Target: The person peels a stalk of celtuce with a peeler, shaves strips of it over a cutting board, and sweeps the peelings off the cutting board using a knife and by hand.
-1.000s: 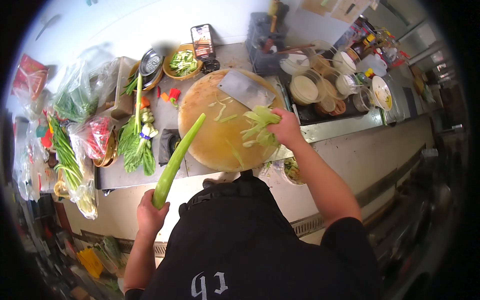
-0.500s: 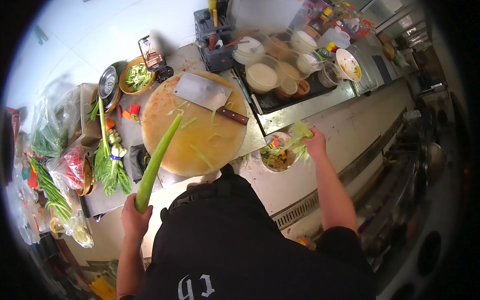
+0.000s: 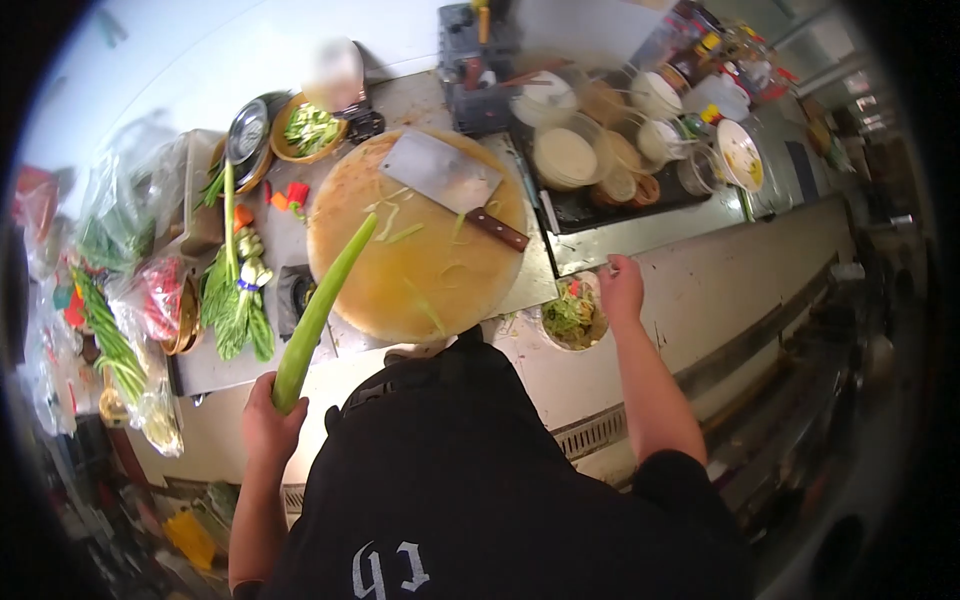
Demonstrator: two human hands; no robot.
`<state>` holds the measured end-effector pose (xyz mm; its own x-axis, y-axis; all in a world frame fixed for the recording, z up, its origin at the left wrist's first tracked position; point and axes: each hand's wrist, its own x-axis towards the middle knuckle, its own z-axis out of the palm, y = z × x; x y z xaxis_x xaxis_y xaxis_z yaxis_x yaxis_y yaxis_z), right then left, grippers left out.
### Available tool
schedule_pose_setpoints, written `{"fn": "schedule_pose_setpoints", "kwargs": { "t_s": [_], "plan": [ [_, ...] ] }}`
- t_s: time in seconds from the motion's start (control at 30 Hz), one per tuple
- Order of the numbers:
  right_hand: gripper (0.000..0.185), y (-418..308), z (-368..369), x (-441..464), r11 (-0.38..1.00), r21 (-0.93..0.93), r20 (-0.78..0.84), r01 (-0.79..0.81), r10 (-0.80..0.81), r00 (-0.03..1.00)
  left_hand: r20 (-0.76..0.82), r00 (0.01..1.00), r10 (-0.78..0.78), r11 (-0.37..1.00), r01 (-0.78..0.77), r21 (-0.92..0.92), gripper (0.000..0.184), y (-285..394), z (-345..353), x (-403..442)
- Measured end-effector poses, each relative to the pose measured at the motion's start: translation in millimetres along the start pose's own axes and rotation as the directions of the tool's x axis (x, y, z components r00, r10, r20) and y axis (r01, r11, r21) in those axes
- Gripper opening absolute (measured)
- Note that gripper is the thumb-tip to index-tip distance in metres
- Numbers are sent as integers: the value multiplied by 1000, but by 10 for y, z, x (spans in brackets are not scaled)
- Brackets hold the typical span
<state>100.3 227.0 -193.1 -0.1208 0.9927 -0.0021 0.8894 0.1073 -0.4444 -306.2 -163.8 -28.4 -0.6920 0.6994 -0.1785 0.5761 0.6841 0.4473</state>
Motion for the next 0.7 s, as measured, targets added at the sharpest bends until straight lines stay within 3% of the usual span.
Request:
{"fn": "schedule_pose_setpoints", "kwargs": {
  "t_s": [0.1, 0.13, 0.2, 0.27, 0.37, 0.4, 0.47, 0.57, 0.7],
  "plan": [
    [28, -864, 237, -348, 907, 323, 181, 271, -340, 923, -1, 998, -61, 998, 61, -13, 48, -12, -10, -43],
    [34, -1038, 451, -450, 886, 389, 321, 252, -386, 865, 17, 995, -102, 994, 103, -29, 49, -8, -12, -47],
    [42, -1512, 688, -637, 748, 221, 416, 626, -653, 633, 8, 994, -108, 993, 108, -42, 49, 8, -22, -60],
    [47, -2078, 711, -849, 734, 44, 397, 678, -635, 662, -2, 993, -119, 992, 119, -52, 49, -9, -28, -93],
    [43, -2319, 896, -1017, 719, -90, 301, 690, -640, 707, -62, 997, -37, 999, 35, -21, 45, -62, -26, -119],
    [43, -2312, 934, -994, 714, -90, 300, 695, -646, 702, -68, 997, -35, 999, 34, -22, 45, -69, -35, -128],
    [30, -2215, 1035, -926, 717, 58, 506, 695, -622, 598, -76, 996, -38, 999, 36, -25, 45, -112, -43, -151],
    [21, -1956, 1303, -780, 656, 98, 541, 748, -666, 514, -81, 995, -49, 998, 47, -30, 45, -191, -1, -163],
    [21, -1752, 1180, -588, 705, 161, 502, 691, -661, 557, -82, 995, -49, 998, 45, -51, 44, -217, 4, -155]
  ]
}}
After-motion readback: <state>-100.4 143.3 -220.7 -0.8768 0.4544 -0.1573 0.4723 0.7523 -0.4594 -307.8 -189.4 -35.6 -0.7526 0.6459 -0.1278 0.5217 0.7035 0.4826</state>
